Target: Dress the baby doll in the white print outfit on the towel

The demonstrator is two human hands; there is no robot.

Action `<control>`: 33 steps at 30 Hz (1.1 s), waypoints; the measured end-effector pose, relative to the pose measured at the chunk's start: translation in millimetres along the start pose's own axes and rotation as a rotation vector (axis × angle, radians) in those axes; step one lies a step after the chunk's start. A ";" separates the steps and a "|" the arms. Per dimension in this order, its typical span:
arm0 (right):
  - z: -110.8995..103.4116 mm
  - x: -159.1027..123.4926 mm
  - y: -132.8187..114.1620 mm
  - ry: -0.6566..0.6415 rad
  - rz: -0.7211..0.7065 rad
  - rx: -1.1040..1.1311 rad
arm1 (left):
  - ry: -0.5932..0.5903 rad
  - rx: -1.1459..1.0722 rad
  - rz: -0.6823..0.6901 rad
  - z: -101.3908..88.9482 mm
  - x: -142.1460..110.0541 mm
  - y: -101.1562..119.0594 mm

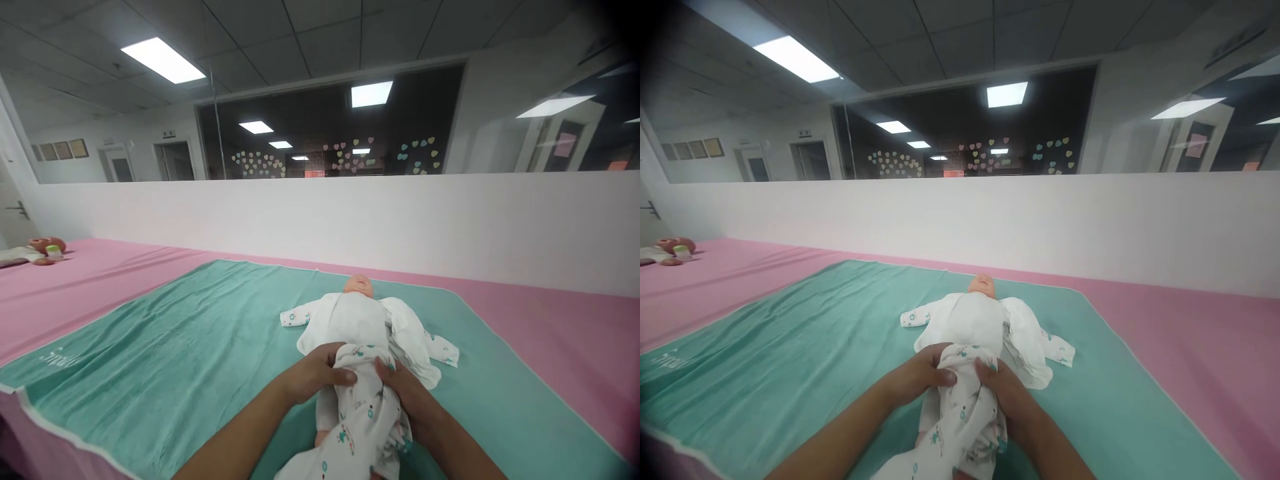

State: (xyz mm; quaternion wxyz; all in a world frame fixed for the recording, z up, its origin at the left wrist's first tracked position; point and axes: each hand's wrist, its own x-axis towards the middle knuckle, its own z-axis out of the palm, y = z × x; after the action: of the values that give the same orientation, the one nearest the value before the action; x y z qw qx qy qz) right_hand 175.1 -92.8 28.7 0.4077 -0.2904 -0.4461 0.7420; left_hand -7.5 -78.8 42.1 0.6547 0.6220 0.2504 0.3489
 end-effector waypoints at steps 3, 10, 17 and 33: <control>0.3 -4.1 -2.2 -0.143 0.008 -0.015 | 0.116 -0.205 0.054 -1.6 3.3 -10.3; 5.3 -10.5 -4.1 -0.212 0.140 -0.130 | 0.193 -0.228 0.027 -7.2 7.2 -21.7; -2.1 -4.6 -3.2 0.018 0.097 0.169 | 0.045 0.177 -0.092 -4.5 -0.5 -1.3; 5.2 -3.0 0.8 -0.178 0.064 -0.149 | 0.128 -0.150 0.011 -8.6 2.3 -12.7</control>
State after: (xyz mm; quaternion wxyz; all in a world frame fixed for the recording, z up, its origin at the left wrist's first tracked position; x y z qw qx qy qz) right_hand 172.2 -97.8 30.5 0.3199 -0.2668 -0.5252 0.7421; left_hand -10.8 -71.3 28.9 0.6801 0.5491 0.2617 0.4092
